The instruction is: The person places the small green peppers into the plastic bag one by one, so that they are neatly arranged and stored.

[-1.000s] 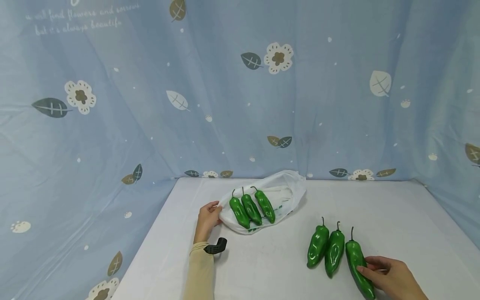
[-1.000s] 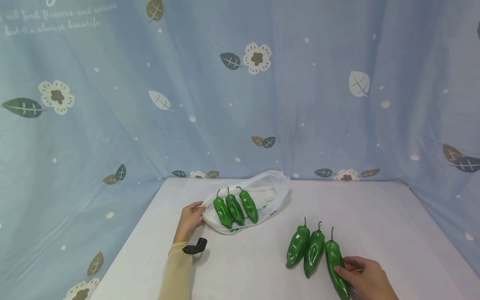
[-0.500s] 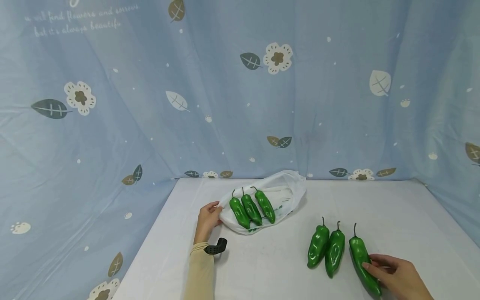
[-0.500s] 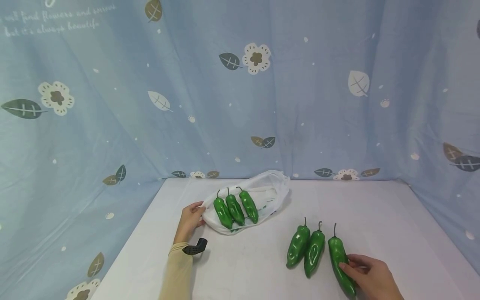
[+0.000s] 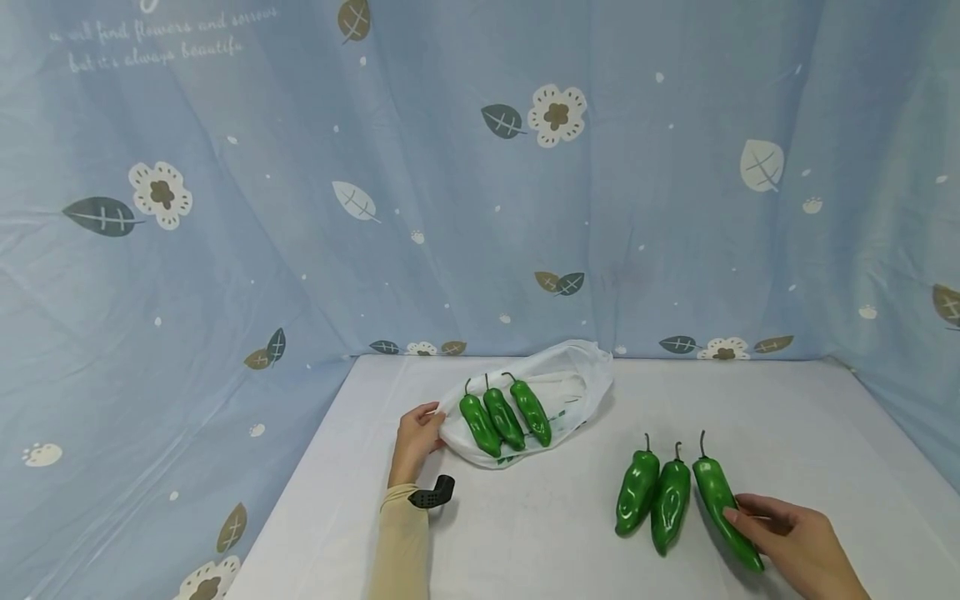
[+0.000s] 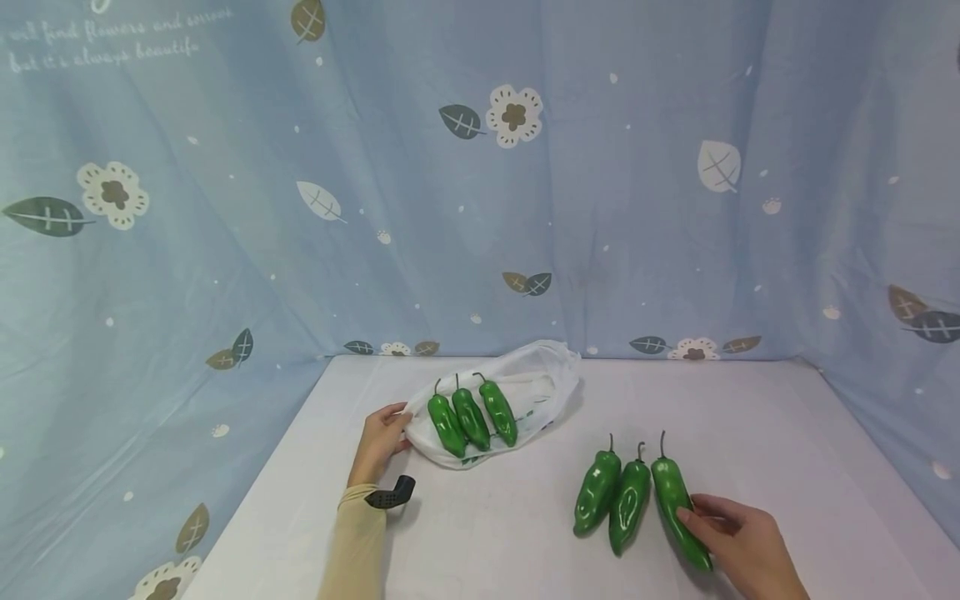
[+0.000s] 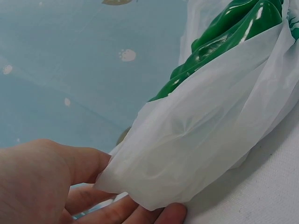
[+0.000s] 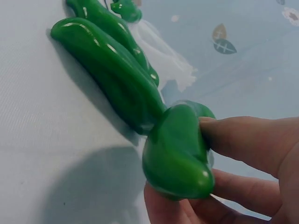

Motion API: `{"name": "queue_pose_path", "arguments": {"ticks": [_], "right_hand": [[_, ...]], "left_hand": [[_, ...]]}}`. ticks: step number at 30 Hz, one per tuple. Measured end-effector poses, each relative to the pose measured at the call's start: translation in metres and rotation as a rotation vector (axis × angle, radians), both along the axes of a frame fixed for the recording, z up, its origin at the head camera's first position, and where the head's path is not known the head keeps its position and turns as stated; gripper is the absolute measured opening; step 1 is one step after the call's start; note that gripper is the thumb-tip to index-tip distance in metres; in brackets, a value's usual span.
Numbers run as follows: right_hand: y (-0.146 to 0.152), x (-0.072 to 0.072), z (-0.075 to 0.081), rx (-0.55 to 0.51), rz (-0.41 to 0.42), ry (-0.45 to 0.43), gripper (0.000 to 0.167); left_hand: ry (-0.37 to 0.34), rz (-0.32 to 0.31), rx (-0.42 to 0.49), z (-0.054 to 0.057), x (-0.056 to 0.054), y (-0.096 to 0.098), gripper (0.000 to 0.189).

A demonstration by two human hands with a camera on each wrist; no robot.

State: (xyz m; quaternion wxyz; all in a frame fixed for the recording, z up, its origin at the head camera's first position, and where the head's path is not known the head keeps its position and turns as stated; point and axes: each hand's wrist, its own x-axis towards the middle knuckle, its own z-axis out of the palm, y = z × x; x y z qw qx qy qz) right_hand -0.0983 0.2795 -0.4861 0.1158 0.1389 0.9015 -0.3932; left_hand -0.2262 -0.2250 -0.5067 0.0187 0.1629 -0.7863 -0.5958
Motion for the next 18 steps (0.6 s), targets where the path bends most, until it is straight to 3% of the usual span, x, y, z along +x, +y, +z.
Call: {"name": "queue_pose_path", "arguments": {"ticks": [10,18], "right_hand": [[-0.01,-0.002,0.011,-0.027,-0.037,0.067,0.086],[-0.022,-0.009,0.026,-0.041,-0.016,0.124,0.079]], "left_hand": [[0.002,0.009,-0.003,0.0,0.001,0.0,0.042],[0.001,0.002,-0.001,0.0,-0.002,0.0,0.042]]}}
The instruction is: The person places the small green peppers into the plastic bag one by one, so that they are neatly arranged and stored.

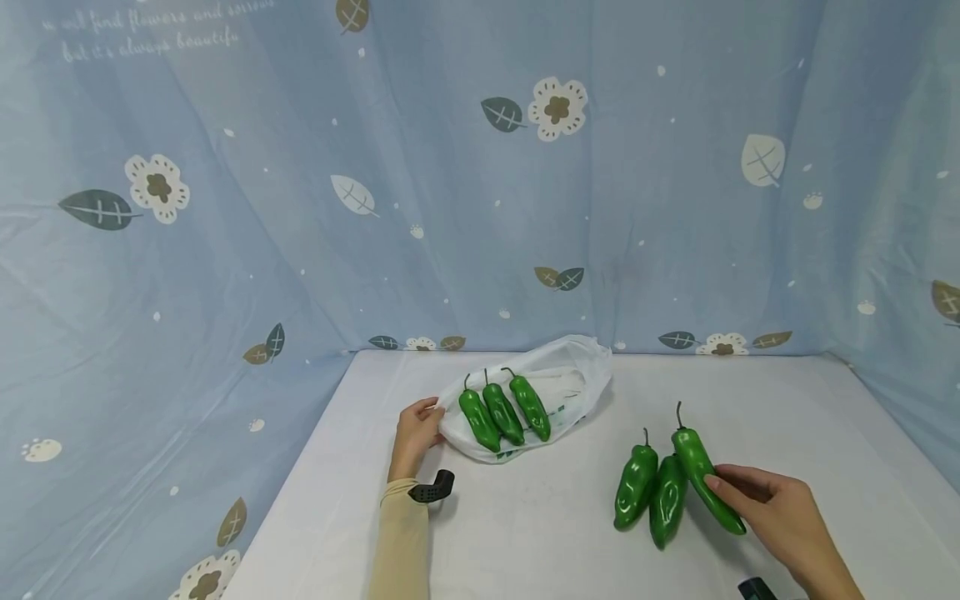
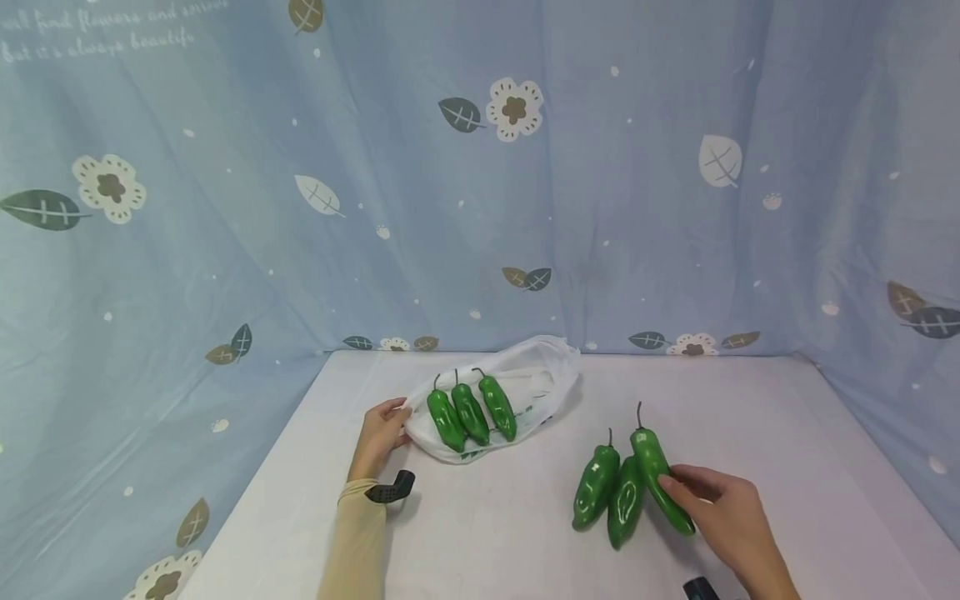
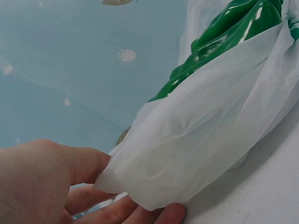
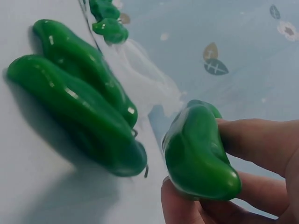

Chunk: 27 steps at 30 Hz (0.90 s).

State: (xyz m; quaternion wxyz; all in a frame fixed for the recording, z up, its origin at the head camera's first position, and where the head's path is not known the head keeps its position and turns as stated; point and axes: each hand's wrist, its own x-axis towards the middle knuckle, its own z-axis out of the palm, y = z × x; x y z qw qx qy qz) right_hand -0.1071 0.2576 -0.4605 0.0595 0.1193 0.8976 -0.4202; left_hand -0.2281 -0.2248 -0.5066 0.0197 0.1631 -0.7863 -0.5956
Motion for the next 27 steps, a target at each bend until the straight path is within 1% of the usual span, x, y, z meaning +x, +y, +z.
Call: {"name": "queue_pose_path", "arguments": {"ticks": [5,13,21,27], "right_hand": [[-0.007,-0.006,0.006,-0.002,0.013,0.037,0.074],[-0.02,-0.012,0.013,0.001,0.048,0.119,0.069],[-0.027,-0.02,0.019,-0.013,0.073,0.129,0.068],[-0.032,-0.024,0.022,-0.017,0.09,0.138,0.066]], "left_hand": [[-0.014,0.001,0.005,0.001,0.001,0.0,0.042],[-0.003,0.0,0.001,0.001,0.002,0.0,0.042],[-0.001,0.008,-0.008,0.001,0.001,0.001,0.041],[0.002,0.003,-0.015,0.002,0.002,0.001,0.042]]}}
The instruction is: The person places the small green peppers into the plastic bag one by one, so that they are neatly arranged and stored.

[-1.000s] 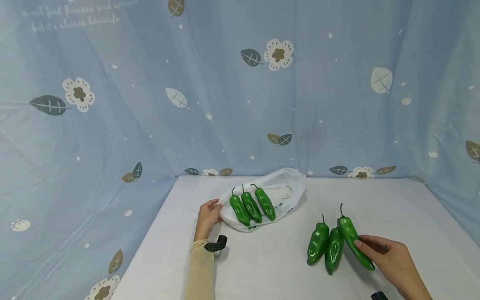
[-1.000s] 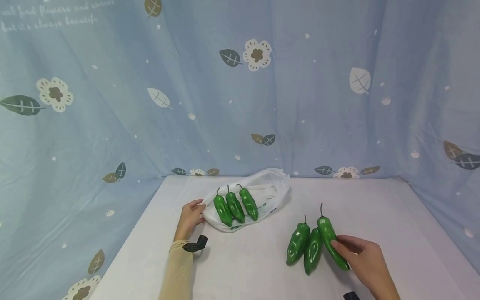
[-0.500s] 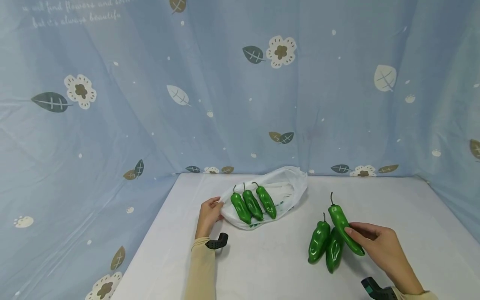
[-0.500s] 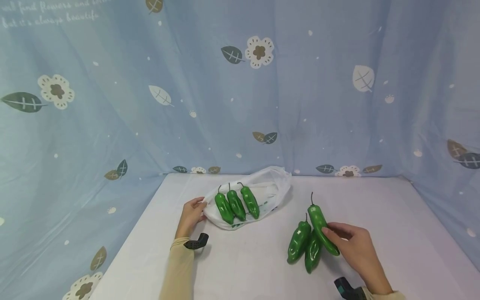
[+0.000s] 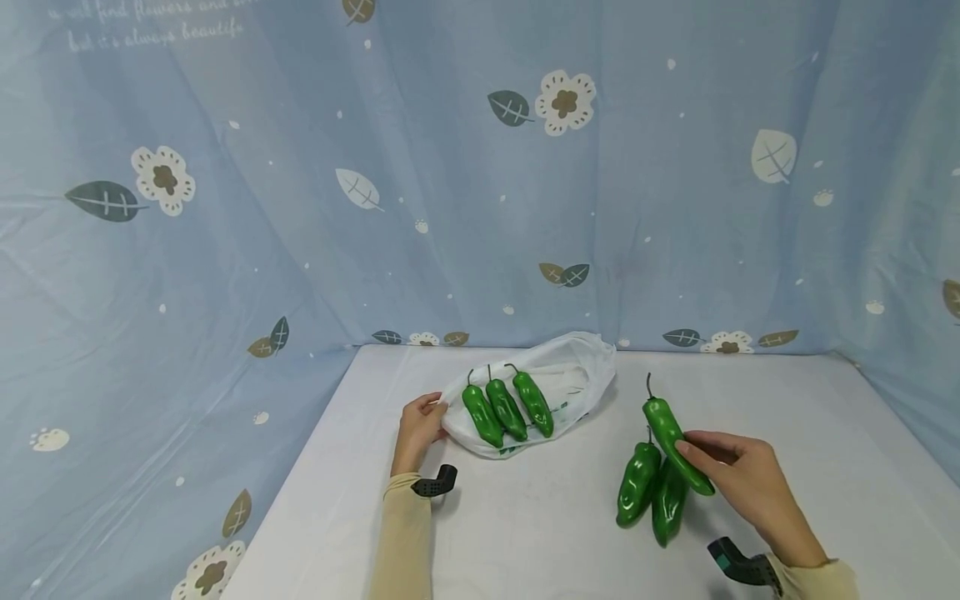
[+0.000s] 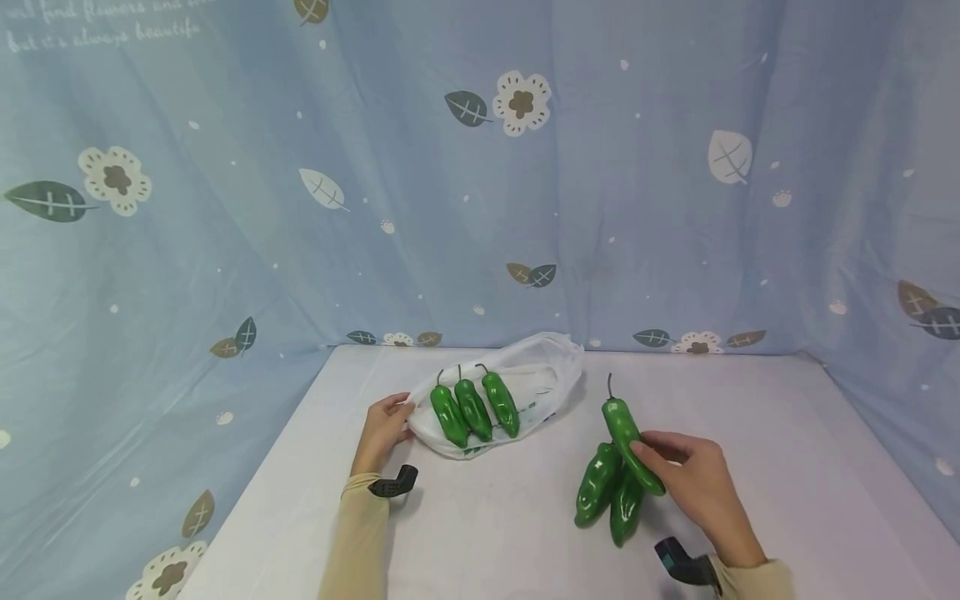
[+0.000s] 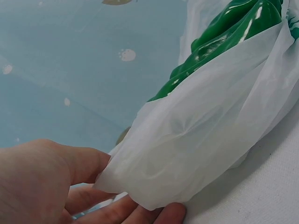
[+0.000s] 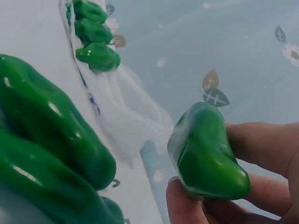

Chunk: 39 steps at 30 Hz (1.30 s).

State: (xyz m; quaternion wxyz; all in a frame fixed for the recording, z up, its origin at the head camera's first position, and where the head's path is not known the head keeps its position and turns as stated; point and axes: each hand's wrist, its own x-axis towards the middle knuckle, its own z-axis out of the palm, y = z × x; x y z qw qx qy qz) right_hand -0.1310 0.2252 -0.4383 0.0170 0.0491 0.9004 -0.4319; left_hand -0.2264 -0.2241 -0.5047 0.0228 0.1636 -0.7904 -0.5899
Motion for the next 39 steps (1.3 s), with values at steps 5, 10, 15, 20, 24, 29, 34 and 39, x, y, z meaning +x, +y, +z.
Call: {"name": "queue_pose_path", "arguments": {"ticks": [5,10,15,20,24,29,34,39], "right_hand": [[-0.003,-0.003,0.001,-0.014,0.013,0.022,0.064],[-0.007,-0.008,0.004,-0.021,0.018,0.031,0.063],[-0.01,-0.012,0.008,-0.031,0.028,0.044,0.063],[-0.015,-0.016,0.012,-0.041,0.036,0.07,0.061],[-0.019,-0.02,0.016,-0.044,0.037,0.095,0.059],[-0.024,-0.025,0.02,-0.048,0.042,0.118,0.058],[-0.032,-0.031,0.022,-0.073,0.052,0.129,0.057],[-0.041,-0.038,0.021,-0.108,0.056,0.136,0.056]], "left_hand": [[-0.003,0.0,-0.004,0.0,0.001,0.0,0.042],[-0.005,0.001,-0.008,0.0,0.001,0.0,0.041],[-0.005,-0.001,-0.005,0.0,0.0,0.0,0.042],[-0.007,-0.012,-0.003,0.0,-0.001,-0.001,0.042],[-0.008,-0.017,-0.003,0.0,-0.002,-0.001,0.043],[-0.011,-0.016,-0.01,0.0,-0.003,-0.001,0.043],[-0.008,-0.015,-0.013,0.0,-0.002,-0.001,0.043],[-0.009,-0.01,-0.011,-0.002,-0.001,-0.001,0.042]]}}
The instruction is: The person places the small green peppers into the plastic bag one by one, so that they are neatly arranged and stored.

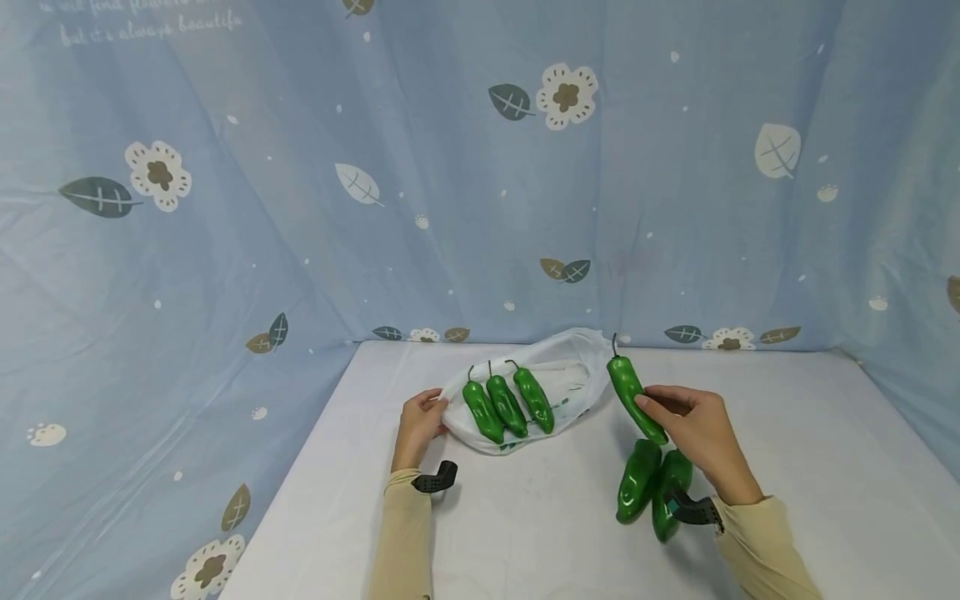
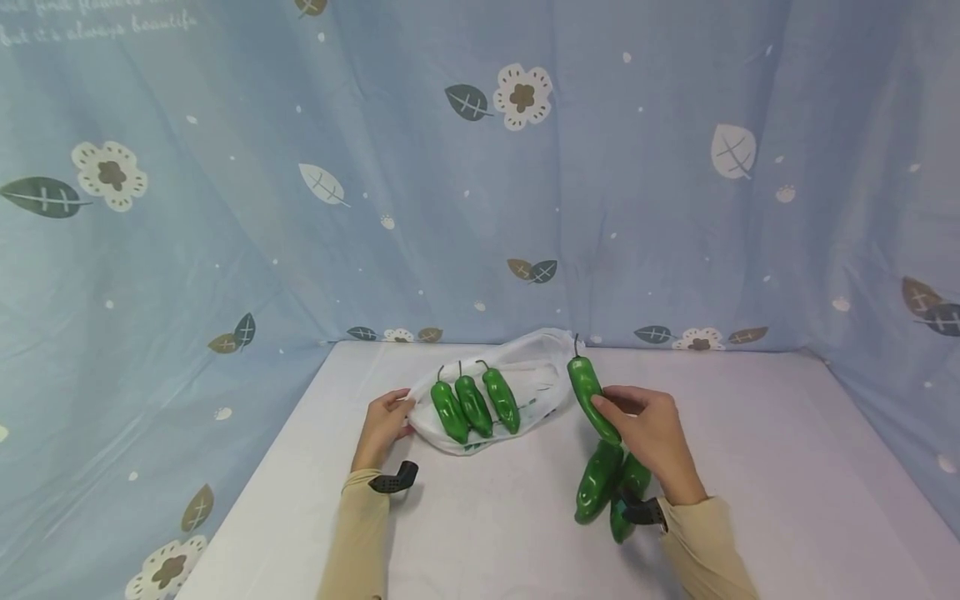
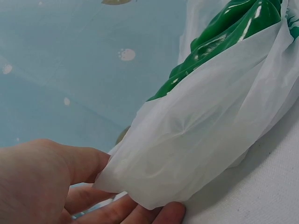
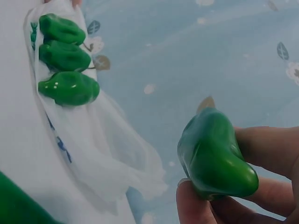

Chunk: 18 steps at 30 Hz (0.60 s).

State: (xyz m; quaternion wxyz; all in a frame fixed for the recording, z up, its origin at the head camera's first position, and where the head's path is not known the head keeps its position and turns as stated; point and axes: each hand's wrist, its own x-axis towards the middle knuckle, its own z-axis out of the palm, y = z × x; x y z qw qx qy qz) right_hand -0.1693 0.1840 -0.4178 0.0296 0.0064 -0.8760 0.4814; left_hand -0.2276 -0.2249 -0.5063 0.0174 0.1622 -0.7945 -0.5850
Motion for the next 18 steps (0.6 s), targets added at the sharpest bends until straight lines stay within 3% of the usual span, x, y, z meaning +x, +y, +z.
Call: {"name": "queue_pose_path", "arguments": {"ticks": [18], "right_hand": [[-0.02,-0.025,-0.01,-0.022,0.027,0.028,0.046]], "left_hand": [[-0.002,0.004,0.003,-0.001,-0.001,-0.001,0.042]]}}
